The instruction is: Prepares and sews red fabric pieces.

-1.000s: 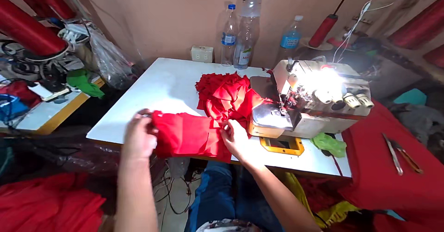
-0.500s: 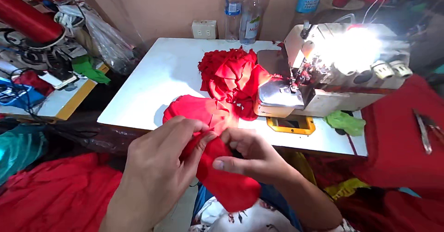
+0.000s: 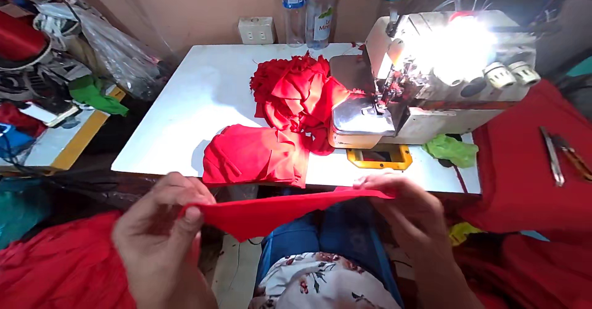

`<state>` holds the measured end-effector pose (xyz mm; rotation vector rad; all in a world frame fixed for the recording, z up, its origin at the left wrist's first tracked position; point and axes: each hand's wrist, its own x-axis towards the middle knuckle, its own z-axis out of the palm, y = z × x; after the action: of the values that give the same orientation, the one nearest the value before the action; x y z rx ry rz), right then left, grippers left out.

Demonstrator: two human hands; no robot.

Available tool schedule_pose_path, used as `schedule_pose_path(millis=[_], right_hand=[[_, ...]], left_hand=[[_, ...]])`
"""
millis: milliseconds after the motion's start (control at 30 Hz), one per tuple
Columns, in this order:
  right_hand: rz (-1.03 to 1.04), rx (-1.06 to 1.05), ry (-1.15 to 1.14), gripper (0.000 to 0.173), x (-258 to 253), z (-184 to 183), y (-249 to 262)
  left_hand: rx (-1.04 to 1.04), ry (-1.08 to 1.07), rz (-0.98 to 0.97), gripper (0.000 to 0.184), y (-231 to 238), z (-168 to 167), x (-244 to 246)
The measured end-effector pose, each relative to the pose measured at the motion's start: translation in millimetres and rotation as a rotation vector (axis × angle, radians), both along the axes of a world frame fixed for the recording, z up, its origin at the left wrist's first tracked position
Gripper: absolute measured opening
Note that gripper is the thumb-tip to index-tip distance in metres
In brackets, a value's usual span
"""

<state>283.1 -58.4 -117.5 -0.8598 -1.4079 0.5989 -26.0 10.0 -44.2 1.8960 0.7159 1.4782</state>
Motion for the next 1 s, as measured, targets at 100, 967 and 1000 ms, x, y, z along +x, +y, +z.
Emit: schedule_pose_path(millis=[100,967,1000], right_hand=[[-0.126,-0.079,0.225,0.007,7,-2,-2],[0.115,-0.291,0.143,0.016,-27,-14,2],[0.182,-0.259,0.068,0.020,-29,-15,2]], left_hand=[[-0.418,-0.264,-0.031,0.021,-15,-30,31],[-0.437,-0.026,0.046,0.024,-42,-70,99],[-0.387,0.086,-0.065,0.033,-44,-71,100]])
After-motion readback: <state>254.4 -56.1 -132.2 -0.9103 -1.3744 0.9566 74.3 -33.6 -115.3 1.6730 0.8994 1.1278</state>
